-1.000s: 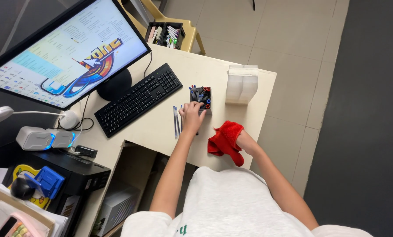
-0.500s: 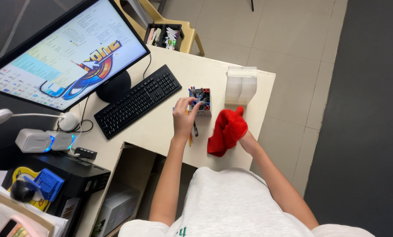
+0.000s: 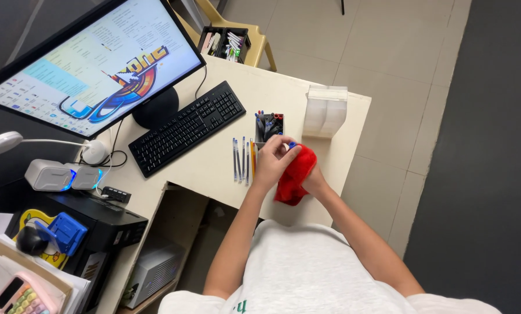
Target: The person wipes a white plastic organizer with a red cloth, then places it on the desk. They proceed to pick up several pens and markers from a pen holder, wipe each one individually with the cloth, and place them on the desk surface.
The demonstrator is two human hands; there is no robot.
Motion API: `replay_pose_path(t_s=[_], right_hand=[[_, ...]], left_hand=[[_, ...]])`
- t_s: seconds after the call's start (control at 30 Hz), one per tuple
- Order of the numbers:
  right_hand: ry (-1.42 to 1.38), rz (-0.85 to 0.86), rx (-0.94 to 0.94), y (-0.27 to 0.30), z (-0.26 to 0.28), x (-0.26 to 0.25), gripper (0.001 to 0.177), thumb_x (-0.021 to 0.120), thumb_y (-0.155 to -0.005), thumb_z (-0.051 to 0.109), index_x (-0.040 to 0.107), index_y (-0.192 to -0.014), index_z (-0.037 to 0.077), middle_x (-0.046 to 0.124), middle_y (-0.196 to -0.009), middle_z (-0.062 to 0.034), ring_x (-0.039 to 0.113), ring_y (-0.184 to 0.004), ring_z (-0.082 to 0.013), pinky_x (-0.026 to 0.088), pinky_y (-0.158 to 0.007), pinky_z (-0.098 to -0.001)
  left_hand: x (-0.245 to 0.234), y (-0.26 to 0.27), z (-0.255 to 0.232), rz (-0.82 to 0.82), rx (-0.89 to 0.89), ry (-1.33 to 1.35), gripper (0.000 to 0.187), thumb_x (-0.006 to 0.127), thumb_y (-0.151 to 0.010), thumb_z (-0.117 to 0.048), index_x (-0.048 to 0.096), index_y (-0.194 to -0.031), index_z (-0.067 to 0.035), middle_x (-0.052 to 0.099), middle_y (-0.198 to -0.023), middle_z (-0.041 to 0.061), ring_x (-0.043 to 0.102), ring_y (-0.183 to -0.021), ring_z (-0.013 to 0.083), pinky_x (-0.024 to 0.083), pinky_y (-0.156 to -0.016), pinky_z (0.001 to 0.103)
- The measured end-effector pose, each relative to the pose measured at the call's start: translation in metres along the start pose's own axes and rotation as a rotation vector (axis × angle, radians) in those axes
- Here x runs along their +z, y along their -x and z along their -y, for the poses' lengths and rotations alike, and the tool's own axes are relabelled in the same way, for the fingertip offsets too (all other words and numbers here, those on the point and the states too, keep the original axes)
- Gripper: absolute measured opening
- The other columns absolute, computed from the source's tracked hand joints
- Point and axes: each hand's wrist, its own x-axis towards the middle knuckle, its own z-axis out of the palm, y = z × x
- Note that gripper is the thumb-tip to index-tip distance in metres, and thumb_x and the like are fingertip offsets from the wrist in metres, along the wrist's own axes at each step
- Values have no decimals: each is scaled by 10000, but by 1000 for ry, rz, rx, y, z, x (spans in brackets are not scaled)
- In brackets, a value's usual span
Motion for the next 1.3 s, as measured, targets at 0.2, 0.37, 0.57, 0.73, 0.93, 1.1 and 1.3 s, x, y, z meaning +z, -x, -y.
replay_pose_path(t_s=[0.2, 0.37, 0.57, 0.73, 0.93, 1.1, 1.3], right_hand=[[-206, 29, 199, -1, 12, -16, 325, 557, -1087, 234, 613, -1294, -10, 676, -1048, -104, 655, -887, -176, 567, -751, -333], [-254, 0, 417, 6, 64, 17, 387, 515, -1037, 303, 576, -1305, 31, 682, -1132, -75, 671, -966, -170, 593, -820, -343], [112, 147, 400, 22, 22, -4, 408, 607, -983, 213, 538, -1355, 61, 649, -1153, -25, 634, -1032, -105, 549, -889, -301], [-75, 129, 240, 27, -11, -23, 266, 645, -1156, 185, 553, -1144, -64, 569, -1004, -64, 562, -986, -149, 514, -842, -325], [-108, -72, 410, 18, 45, -1, 361, 580, -975, 194, 591, -1325, 103, 666, -1176, -5, 625, -1035, -105, 532, -896, -278], [-274, -61, 272, 23, 27, -7, 371, 524, -1108, 250, 592, -1364, -9, 695, -1204, -130, 663, -1100, -221, 546, -995, -355], [471, 2, -3, 21, -23, -24, 499, 578, -905, -41, 524, -1398, 15, 647, -1314, -121, 593, -1249, -232, 462, -1074, -347]], left_hand=[[-4, 12, -8, 137, -32, 314, 279, 546, -1081, -225, 704, -1209, -34, 606, -1151, -5, 586, -1069, 83, 457, -970, 209], [-1, 5, 38, 57, -94, 472, 195, 649, -1037, -205, 691, -1113, -31, 616, -1071, -5, 594, -996, 79, 478, -916, 233], [0, -5, 68, -220, -186, 613, 190, 764, -992, -210, 634, -1009, -73, 655, -942, 0, 567, -836, 63, 471, -788, 249], [4, 3, 31, -92, -296, 630, 200, 646, -993, -294, 613, -1074, -114, 676, -979, -31, 625, -868, 56, 531, -822, 250], [15, 14, 70, 52, -281, 437, 293, 531, -1078, -303, 628, -1181, -46, 695, -1048, 26, 632, -959, 86, 468, -809, 264], [18, 19, 125, 32, -236, 608, 474, 428, -1210, -447, 533, -1226, 14, 518, -945, 88, 547, -834, 172, 504, -799, 329], [31, 24, 76, 117, -247, 270, 933, 184, -1044, -745, 355, -1549, 21, 444, -1562, 148, 375, -1476, 243, 237, -1231, 354]])
